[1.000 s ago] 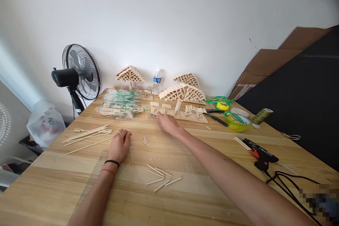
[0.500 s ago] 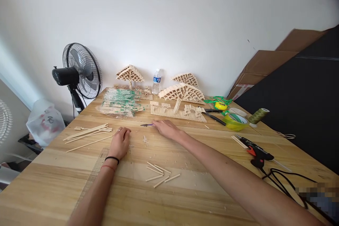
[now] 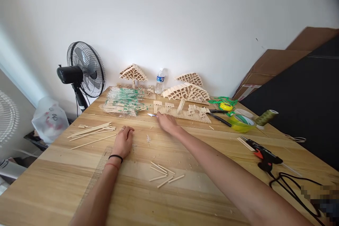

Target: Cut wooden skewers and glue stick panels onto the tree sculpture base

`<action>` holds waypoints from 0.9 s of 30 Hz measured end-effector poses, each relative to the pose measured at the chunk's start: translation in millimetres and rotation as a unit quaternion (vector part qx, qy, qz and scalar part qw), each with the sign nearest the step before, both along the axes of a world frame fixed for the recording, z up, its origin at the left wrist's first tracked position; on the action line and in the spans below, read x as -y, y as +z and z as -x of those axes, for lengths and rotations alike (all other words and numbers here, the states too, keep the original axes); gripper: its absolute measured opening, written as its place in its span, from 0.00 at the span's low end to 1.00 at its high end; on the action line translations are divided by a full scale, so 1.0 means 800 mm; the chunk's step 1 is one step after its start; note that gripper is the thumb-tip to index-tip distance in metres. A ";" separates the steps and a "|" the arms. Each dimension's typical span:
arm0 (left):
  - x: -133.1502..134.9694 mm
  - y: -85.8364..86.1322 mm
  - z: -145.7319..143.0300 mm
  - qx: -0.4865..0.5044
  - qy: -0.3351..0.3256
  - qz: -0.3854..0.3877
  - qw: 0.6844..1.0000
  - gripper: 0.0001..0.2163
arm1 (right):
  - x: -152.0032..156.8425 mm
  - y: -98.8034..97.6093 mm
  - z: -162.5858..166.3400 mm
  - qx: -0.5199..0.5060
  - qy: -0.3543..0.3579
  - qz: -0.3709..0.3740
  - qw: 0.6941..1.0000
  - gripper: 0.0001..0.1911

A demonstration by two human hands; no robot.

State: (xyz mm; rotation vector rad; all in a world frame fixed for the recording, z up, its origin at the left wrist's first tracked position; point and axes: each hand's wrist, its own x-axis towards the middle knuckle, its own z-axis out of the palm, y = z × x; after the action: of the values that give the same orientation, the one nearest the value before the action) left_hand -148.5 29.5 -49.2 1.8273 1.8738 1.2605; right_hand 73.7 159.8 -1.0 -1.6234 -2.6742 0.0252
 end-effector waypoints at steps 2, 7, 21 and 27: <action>0.000 -0.001 0.000 0.000 0.001 -0.001 1.000 0.13 | -0.005 -0.004 0.010 0.002 -0.005 -0.001 1.000 0.20; -0.002 -0.005 0.003 0.012 0.014 -0.002 1.000 0.12 | -0.002 -0.008 0.017 -0.002 0.071 -0.001 0.997 0.18; -0.002 0.002 0.006 0.028 0.022 0.003 0.999 0.13 | 0.053 -0.022 -0.040 0.003 0.279 -0.017 0.960 0.13; 0.023 0.042 -0.016 -0.008 -0.021 -0.036 0.999 0.14 | 0.079 -0.009 -0.079 -0.016 0.203 -0.018 0.979 0.15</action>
State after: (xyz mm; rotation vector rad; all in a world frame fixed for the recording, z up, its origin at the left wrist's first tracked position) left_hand -135.5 11.3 -15.5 1.9075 1.8104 1.3184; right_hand 136.6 96.3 -8.2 -1.0304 -2.9094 0.0077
